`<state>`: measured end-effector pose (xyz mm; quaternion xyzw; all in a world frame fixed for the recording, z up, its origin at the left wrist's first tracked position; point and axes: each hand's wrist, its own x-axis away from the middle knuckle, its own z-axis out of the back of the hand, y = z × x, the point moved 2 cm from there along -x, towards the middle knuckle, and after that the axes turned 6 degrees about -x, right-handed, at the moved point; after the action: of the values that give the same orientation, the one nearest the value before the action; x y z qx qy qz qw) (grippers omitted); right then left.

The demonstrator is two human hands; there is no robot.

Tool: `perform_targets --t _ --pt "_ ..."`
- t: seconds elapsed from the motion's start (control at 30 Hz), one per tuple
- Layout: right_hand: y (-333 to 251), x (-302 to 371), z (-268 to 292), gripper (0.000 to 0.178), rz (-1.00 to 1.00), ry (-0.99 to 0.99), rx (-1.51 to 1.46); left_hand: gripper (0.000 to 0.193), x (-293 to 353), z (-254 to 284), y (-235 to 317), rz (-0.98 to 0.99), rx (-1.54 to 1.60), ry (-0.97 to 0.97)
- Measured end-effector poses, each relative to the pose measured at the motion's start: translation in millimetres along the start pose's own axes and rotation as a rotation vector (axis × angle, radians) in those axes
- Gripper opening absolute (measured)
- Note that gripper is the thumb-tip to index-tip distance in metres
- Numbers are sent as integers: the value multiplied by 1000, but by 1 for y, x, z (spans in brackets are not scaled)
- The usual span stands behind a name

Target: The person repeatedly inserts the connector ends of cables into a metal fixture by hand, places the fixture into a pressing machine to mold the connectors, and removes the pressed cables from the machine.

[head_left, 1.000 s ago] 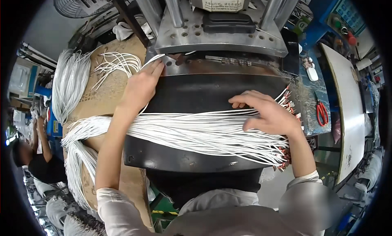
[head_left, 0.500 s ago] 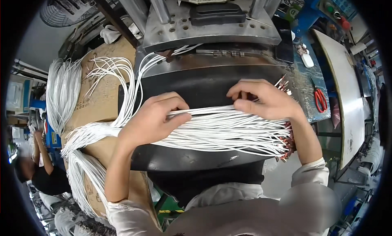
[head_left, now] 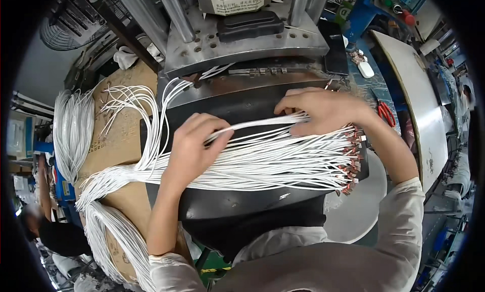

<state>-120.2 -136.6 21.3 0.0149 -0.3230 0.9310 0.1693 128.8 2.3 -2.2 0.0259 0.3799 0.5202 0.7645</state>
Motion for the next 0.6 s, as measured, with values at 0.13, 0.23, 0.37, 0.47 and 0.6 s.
perform_targets --t 0.13,0.23,0.37,0.47,0.6 --pt "10 -7 20 51 -428 -386 -38 12 9 4 -14 443 295 18" --pt "3 -8 13 44 -38 -262 -180 13 17 3 -18 516 374 24" --pt "-3 7 13 34 -94 -165 -293 18 23 10 -28 664 892 172" --pt "11 38 28 27 -299 -38 -440 21 11 13 -33 768 1092 12" --pt "32 86 54 20 -374 97 -729 24 -27 -4 -11 764 1032 -575"
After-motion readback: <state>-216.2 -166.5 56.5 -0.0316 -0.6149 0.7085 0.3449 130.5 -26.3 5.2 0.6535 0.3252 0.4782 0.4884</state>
